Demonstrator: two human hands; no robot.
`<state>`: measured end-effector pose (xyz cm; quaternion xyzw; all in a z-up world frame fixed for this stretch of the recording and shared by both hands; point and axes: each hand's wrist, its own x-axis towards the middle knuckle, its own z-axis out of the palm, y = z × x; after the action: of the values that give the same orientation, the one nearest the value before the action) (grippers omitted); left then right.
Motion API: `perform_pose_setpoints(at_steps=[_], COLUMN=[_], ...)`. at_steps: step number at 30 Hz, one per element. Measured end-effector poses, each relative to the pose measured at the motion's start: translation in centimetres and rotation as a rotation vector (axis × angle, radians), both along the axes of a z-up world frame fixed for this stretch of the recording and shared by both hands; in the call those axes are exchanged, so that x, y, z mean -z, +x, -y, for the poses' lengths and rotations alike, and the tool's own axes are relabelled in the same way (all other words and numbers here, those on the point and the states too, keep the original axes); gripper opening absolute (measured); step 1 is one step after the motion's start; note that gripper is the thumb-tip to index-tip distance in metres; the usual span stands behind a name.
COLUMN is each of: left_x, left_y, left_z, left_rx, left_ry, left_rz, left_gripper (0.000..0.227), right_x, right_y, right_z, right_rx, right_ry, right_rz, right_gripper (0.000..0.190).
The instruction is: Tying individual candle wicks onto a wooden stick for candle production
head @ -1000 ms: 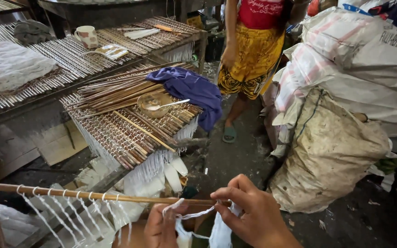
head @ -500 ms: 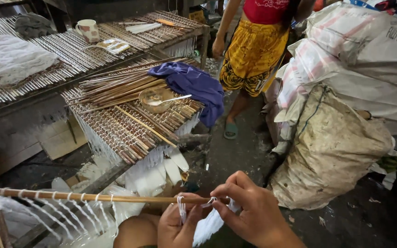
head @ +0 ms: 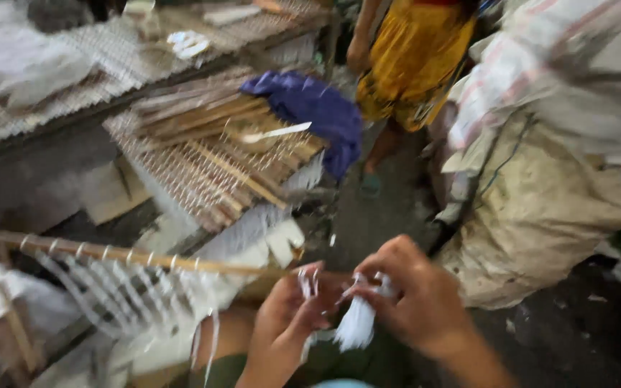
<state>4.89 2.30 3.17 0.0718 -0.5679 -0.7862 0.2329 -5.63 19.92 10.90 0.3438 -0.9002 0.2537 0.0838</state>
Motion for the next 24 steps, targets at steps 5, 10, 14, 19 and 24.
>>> perform_pose_setpoints(at_steps=[5, 10, 14, 19, 24], left_x=[-1.8, -2.0, -2.0, -2.2, -1.3], left_y=[0.5, 0.8, 0.5, 0.4, 0.0], left_z=[0.5, 2.5, 2.4, 1.6, 1.8], left_rx=[-0.058, -0.243, -0.285, -0.182, -0.271], left_ry=[-0.068, -0.454, -0.138, -0.331, -0.135], left_rz=[-0.059, -0.102, -0.087, -0.053, -0.127], left_gripper=[0.020, 0.015, 0.019, 0.014, 0.013], right_x=[-1.6, -1.9, -2.3, -2.6, -2.7], right_y=[-0.5, -1.1, -1.1, -1.0, -1.1], right_z=[-0.6, -1.4, -1.6, -1.5, -1.8], right_rx=[-0.041, -0.149, -0.228, -0.203, -0.254], right_ry=[-0.022, -0.042, -0.125, -0.110, -0.159], right_rz=[-0.009, -0.067, -0.065, -0.073, -0.042], right_gripper=[0.014, 0.013, 0.022, 0.013, 0.012])
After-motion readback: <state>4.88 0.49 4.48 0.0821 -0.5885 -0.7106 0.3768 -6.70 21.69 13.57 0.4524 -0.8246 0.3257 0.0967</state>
